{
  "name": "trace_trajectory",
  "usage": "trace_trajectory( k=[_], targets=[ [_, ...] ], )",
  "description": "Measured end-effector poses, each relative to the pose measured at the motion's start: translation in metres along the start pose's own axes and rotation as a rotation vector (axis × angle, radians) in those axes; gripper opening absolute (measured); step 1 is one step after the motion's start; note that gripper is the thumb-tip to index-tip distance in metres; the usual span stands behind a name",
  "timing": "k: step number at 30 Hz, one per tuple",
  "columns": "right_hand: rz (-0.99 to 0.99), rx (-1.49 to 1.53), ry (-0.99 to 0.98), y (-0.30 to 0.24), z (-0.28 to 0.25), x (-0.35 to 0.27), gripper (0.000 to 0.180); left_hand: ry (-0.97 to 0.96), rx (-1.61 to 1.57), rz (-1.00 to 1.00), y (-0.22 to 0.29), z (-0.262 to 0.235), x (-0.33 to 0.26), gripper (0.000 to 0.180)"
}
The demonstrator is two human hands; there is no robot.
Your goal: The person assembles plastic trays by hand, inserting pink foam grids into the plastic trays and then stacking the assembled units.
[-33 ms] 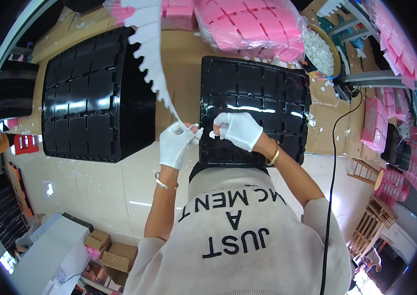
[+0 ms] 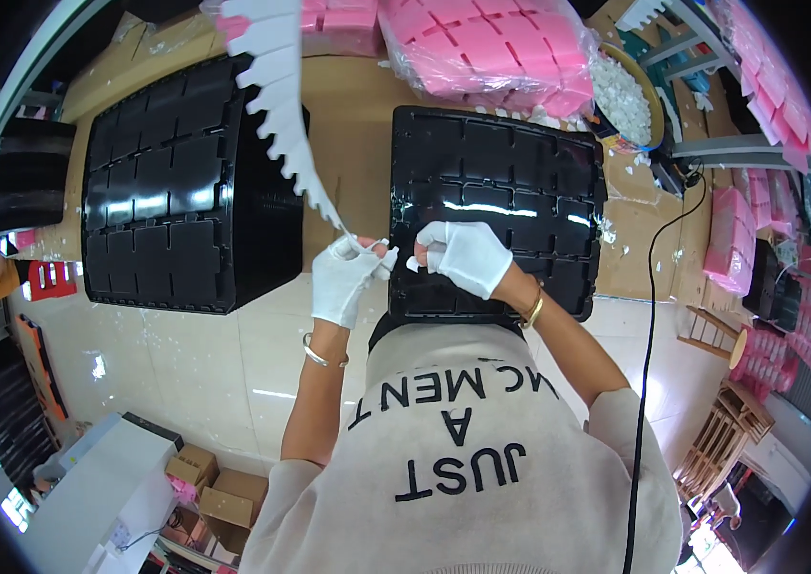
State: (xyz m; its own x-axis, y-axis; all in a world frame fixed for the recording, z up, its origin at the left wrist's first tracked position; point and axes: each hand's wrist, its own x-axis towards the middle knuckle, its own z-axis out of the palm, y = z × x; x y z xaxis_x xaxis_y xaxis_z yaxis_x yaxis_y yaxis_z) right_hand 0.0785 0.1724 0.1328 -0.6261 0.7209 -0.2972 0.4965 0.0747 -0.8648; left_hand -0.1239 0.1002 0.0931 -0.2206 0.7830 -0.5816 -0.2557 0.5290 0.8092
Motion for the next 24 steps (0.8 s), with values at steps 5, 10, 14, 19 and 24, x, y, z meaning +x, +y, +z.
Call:
trace_trajectory(
  k=[5, 10, 14, 19, 24],
  targets=[
    [0.080, 0.059, 0.065, -0.003, 0.013, -0.007, 0.023, -0.072, 0.008, -0.019, 0.002, 0.005, -0.004, 0.005],
    [0.017, -0.080, 0.099, 0.004, 0.020, -0.011, 0.019, -0.124, 0.055, -0.016, 0.003, 0.009, -0.009, 0.009],
    [0.023, -0.189, 0.129, 0.004, 0.027, -0.014, 0.016, -0.116, 0.006, -0.053, 0.009, 0.009, -0.020, 0.019],
    [0.042, -0.110, 0.044, -0.013, 0.025, -0.035, 0.017, -0.037, 0.008, 0.024, -0.005, -0.008, -0.038, 0.020],
    [-0.057, -0.438, -0.293, 0.027, 0.025, -0.022, 0.025, 0.238, 0.228, 0.111, -0.050, -0.048, -0.058, 0.015]
  ],
)
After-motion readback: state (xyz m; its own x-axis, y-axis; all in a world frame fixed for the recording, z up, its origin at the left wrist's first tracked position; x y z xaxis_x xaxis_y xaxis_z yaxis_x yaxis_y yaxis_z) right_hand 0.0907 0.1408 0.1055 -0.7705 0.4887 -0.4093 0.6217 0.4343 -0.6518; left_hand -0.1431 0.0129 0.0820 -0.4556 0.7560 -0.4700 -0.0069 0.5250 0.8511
